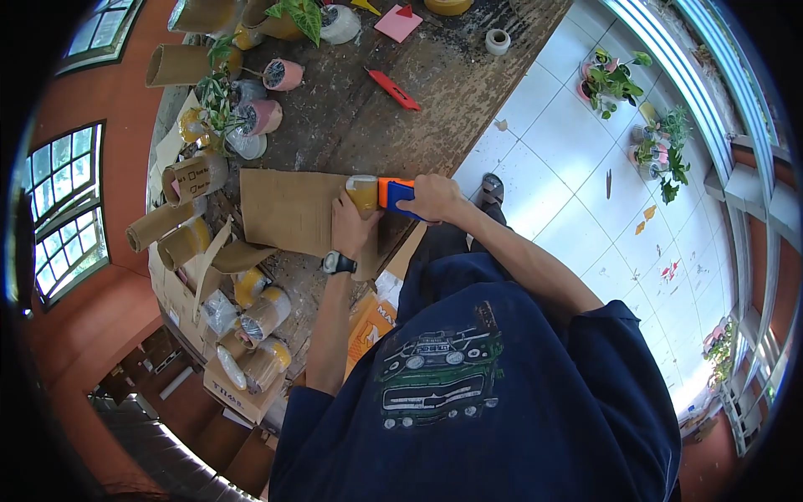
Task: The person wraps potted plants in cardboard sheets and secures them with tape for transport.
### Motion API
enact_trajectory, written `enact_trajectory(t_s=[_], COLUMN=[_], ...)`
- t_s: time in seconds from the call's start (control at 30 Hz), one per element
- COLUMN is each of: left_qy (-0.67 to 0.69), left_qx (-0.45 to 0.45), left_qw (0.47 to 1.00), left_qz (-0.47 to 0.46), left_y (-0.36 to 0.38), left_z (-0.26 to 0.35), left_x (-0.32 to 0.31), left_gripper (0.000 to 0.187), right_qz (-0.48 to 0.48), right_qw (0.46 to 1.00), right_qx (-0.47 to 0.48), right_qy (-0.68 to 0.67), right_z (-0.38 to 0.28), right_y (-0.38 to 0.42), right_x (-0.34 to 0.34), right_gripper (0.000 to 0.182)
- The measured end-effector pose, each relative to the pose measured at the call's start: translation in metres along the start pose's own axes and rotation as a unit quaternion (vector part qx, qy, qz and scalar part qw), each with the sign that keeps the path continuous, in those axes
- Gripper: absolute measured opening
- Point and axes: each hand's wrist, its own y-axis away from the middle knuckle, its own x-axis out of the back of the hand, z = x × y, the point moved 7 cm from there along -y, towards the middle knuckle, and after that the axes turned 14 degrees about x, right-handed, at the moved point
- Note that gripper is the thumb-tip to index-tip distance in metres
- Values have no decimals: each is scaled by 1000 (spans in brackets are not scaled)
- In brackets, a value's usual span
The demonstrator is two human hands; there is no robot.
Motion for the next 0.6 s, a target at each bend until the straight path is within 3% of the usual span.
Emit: enact_trajectory(t_s=[0.1,0.2,0.3,0.4,0.5,0.6], left_qy=[-51,-42,41,40,8,35], left_qx=[98,122,161,157,135,108], left_qw=[993,986,985,987,990,993], left_qz=[28,104,58,-2,38,16], left_y=[5,1,-14,-26,-20,-32], left_z=[10,12,-7,-20,-8,-24], left_x=[-11,-5,0,6,21,16], left_gripper=[97,95,89,81,81,80], right_qz=[18,-5,-11,0,-33,-41], right_qw=[1000,1000,1000,999,998,997], right_qx=[4,1,20,51,51,51], right_qy=[6,-1,3,9,-15,-31], right_z=[-12,-20,-19,-12,-3,-6], right_y=[-3,-4,-6,1,9,3], right_x=[1,4,1,-6,-5,-6], right_gripper=[59,56,63,73,81,83])
